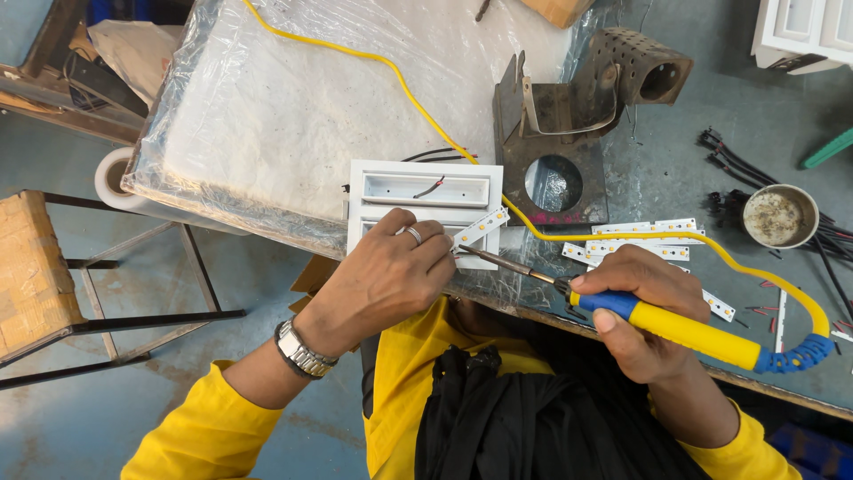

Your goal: The person assembles an LED light fixture by soldering LED strips to wires inside a white housing. They use a soldering iron and solder to connect the components, handling multiple LED strips and wires.

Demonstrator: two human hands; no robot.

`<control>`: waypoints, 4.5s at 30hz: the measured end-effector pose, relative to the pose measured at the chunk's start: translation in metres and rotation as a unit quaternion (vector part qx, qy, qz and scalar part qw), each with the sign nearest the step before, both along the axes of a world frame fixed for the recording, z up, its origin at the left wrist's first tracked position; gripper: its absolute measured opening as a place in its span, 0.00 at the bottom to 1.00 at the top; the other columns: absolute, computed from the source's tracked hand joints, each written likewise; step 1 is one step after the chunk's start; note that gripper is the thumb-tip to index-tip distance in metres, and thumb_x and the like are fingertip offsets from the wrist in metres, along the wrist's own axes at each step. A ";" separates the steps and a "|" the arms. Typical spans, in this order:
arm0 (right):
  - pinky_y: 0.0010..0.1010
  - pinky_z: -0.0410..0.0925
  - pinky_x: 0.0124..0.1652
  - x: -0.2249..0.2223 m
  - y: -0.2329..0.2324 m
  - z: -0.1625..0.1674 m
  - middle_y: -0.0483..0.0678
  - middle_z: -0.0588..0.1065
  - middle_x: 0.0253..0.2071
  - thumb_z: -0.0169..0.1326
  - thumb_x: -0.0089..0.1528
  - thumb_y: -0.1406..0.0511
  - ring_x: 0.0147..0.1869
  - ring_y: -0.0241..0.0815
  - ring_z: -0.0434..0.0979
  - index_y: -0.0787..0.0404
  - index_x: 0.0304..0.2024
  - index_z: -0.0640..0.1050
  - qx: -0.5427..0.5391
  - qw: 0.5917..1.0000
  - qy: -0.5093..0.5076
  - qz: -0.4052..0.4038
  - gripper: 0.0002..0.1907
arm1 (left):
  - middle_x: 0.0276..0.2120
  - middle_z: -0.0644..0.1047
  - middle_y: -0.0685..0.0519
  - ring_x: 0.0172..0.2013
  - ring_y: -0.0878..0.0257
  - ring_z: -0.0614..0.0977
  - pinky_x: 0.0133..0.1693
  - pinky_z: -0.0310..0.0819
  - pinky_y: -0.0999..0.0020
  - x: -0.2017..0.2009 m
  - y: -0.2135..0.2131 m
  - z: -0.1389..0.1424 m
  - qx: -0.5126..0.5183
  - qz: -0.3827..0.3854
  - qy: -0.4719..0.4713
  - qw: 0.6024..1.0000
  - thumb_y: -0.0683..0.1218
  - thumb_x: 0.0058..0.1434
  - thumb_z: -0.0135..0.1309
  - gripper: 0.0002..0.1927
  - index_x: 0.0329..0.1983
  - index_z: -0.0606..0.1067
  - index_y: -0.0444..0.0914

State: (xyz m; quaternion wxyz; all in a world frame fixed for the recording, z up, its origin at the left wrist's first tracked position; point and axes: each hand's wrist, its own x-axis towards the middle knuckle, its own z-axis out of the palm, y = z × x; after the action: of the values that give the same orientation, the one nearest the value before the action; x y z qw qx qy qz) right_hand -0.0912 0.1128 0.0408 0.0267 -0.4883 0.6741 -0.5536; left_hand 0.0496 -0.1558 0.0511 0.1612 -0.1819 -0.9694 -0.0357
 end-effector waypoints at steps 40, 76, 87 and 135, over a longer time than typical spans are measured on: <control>0.26 0.68 0.33 -0.002 -0.001 -0.003 0.51 0.78 0.31 0.55 0.56 0.64 0.32 0.41 0.78 0.69 0.39 0.79 0.003 1.000 0.009 0.003 0.14 | 0.40 0.79 0.49 0.44 0.57 0.81 0.52 0.72 0.58 0.000 -0.002 -0.001 -0.005 -0.003 -0.002 1.000 0.42 0.56 0.53 0.06 0.34 0.77 0.35; 0.24 0.68 0.34 -0.001 0.006 -0.010 0.52 0.77 0.30 0.55 0.59 0.60 0.32 0.39 0.77 0.70 0.40 0.79 -0.047 0.998 -0.016 -0.041 0.17 | 0.43 0.81 0.47 0.48 0.57 0.82 0.50 0.74 0.61 0.003 -0.003 -0.003 -0.028 -0.011 0.047 0.998 0.43 0.59 0.53 0.06 0.36 0.74 0.36; 0.27 0.68 0.33 -0.002 -0.004 -0.004 0.52 0.78 0.31 0.54 0.55 0.65 0.33 0.42 0.78 0.70 0.38 0.79 0.003 1.000 0.003 0.011 0.14 | 0.44 0.81 0.47 0.49 0.57 0.82 0.51 0.74 0.61 0.003 -0.003 -0.005 -0.027 -0.006 0.043 0.999 0.43 0.58 0.53 0.06 0.35 0.75 0.35; 0.35 0.75 0.50 0.000 -0.076 -0.051 0.52 0.75 0.52 0.62 0.59 0.79 0.54 0.49 0.80 0.49 0.57 0.67 0.010 0.984 0.138 0.113 0.31 | 0.46 0.81 0.49 0.52 0.57 0.82 0.51 0.73 0.62 0.006 -0.008 -0.017 -0.012 -0.018 0.097 0.995 0.45 0.62 0.53 0.05 0.39 0.71 0.39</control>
State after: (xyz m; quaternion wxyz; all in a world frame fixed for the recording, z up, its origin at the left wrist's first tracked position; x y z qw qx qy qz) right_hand -0.0909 0.0367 -0.0098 0.0009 -0.6332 0.6172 -0.4671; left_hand 0.0559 -0.1638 0.0338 0.2518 -0.2040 -0.9460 -0.0090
